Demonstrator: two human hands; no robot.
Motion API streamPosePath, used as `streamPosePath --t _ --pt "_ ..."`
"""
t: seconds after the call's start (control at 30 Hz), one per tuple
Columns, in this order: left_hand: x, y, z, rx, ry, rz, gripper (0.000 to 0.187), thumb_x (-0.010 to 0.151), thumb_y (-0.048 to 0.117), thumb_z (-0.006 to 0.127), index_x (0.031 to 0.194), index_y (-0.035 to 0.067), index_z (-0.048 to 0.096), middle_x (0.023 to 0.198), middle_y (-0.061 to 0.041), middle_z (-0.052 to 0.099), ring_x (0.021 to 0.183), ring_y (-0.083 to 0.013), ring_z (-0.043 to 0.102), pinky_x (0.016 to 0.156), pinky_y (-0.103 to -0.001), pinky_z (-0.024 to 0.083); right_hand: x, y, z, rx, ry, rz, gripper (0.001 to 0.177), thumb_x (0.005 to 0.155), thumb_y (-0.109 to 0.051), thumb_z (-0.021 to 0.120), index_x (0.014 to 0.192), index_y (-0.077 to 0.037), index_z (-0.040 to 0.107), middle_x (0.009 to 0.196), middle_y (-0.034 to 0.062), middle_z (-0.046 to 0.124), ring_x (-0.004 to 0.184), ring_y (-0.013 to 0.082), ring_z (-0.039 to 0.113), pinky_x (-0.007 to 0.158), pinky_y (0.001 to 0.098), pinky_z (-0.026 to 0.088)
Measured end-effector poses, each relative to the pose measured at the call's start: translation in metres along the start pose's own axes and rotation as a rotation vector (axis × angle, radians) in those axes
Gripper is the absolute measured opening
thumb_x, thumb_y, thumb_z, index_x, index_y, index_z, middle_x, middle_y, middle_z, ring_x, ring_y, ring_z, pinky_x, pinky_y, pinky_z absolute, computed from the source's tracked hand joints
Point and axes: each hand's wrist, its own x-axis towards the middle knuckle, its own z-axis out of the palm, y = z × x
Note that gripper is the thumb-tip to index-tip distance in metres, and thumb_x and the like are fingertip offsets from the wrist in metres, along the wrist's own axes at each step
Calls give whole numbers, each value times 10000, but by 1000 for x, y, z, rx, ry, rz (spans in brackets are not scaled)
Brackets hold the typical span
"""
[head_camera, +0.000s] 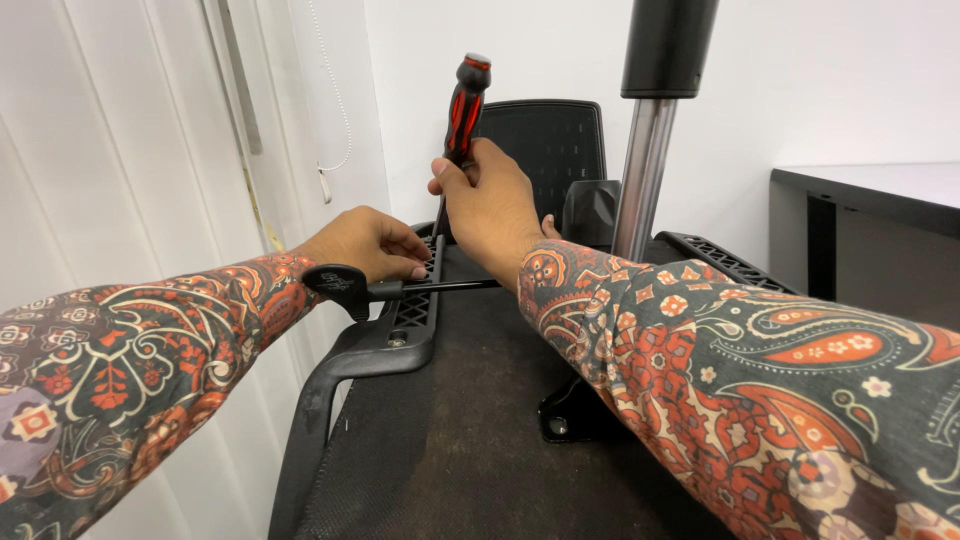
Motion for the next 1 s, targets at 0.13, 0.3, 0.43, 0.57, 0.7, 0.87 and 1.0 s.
streamPosePath --t 0.13,0.3,0.43,0.57,0.7,0.87,1.0 --pt "0 -3 0 27 24 -20 257 810 300 808 1002 131 824 931 -49 810 921 -137 756 907 -307 575 -6 -7 -3 -38 14 40 278 980 -302 569 1106 -63 634 887 16 771 756 118 668 761 329 522" --pt "-2 -5 3 -12 58 -128 289 818 355 831 933 89 829 860 -89 799 832 -158 734 838 -321 578 -6 -10 -5 -54 -18 42 303 976 -328 575 1130 -74 633 903 6 780 833 92 707 821 305 523" --pt "4 -9 11 -67 55 -135 273 815 338 824 950 101 832 873 -86 800 853 -162 735 850 -320 572 -2 -6 0 -21 -13 29 307 974 -321 580 1134 -64 629 908 22 777 857 108 722 815 316 547" --pt "17 -8 9 -110 -1 -116 247 837 287 794 1015 120 828 940 -88 805 919 -168 736 894 -324 566 0 -4 0 16 -17 13 308 972 -304 585 1129 -42 630 918 42 780 875 126 735 819 325 560" --pt "16 -11 10 -292 -45 -194 264 862 222 751 1080 87 816 1044 -101 813 1013 -158 735 977 -335 555 -1 -3 -2 -1 -75 41 315 984 -300 567 1168 -48 610 955 46 773 924 139 731 858 333 553" --pt "10 -13 13 -425 -6 -252 344 865 177 726 1191 69 743 1113 -95 783 1057 -153 720 1001 -330 532 -1 -2 -2 6 -111 46 319 985 -293 558 1188 -50 598 966 45 770 966 137 728 893 339 548" --pt "2 -14 16 -447 90 -288 344 846 184 747 1147 19 758 996 -100 776 920 -152 724 862 -294 568 -2 -3 -2 -27 -119 49 326 984 -303 558 1187 -52 606 977 42 763 961 135 725 880 339 554"
